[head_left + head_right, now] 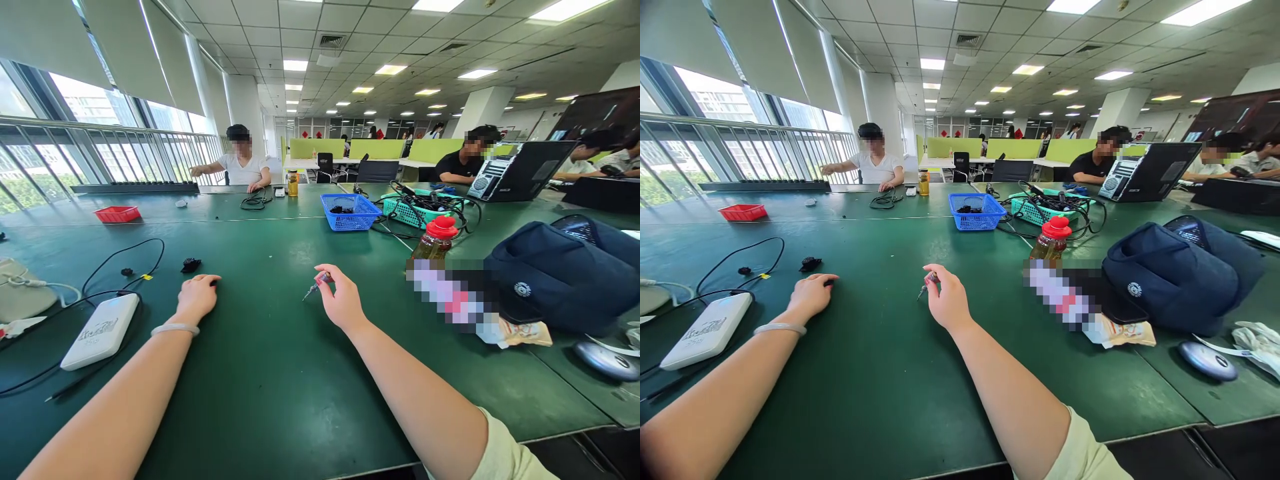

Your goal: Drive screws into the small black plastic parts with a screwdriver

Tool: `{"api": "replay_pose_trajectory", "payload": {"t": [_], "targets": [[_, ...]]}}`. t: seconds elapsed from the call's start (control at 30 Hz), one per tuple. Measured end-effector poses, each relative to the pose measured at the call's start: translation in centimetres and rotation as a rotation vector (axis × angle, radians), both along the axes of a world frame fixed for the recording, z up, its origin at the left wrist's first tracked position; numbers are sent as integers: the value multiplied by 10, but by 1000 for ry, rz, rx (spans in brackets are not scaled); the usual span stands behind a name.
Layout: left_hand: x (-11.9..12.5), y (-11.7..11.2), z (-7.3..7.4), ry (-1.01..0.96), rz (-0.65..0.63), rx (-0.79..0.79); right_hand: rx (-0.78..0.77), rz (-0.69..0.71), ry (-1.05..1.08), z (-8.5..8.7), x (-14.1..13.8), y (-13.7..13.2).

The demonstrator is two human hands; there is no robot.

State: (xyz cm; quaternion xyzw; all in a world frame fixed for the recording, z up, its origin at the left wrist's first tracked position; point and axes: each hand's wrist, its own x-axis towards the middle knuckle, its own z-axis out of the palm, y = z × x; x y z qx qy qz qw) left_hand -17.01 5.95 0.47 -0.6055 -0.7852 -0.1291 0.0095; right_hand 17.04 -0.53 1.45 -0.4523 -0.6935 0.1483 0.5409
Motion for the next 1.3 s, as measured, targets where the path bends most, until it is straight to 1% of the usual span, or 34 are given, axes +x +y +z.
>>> {"api": "replay_pose_trajectory", "payload": {"t": [0.07, 0.17, 0.3, 0.5, 0.57, 0.7, 0.8, 0.87, 0.93, 1.0, 1.1, 1.2, 1.3], "targets": [[-21, 0, -2, -4, 35, 20, -10, 3, 1, 0, -1, 0], [-33, 1, -6, -10, 40, 61, -20, 2, -3, 1, -2, 0], [-34, 6, -6, 2, -6, 99, -19, -5, 0, 0, -2, 0], [-33, 11, -2, 1, -4, 143, -19, -9, -2, -1, 0, 1], [-30, 9, 0, -10, -29, 177, -19, -6, -12, -1, 0, 1], [-23, -1, 7, -79, -59, 323, -15, 6, -36, 1, 0, 0], [-22, -10, 14, -177, -25, 410, -10, 9, -39, 2, 0, -1], [-23, -14, 21, -245, 29, 429, -13, 8, -35, 2, 1, -2], [-26, -18, 28, -313, 89, 415, -18, 7, -31, 1, 2, -2], [-29, -21, 36, -344, 137, 362, -19, 8, -29, 1, 2, -1], [-36, -25, 45, -288, 192, 251, -19, 17, -20, 0, 2, -1], [-41, -27, 46, -234, 209, 197, -15, 24, -14, 1, 2, -1], [-43, -26, 42, -217, 188, 167, -16, 20, -18, 1, 3, -2]]}}
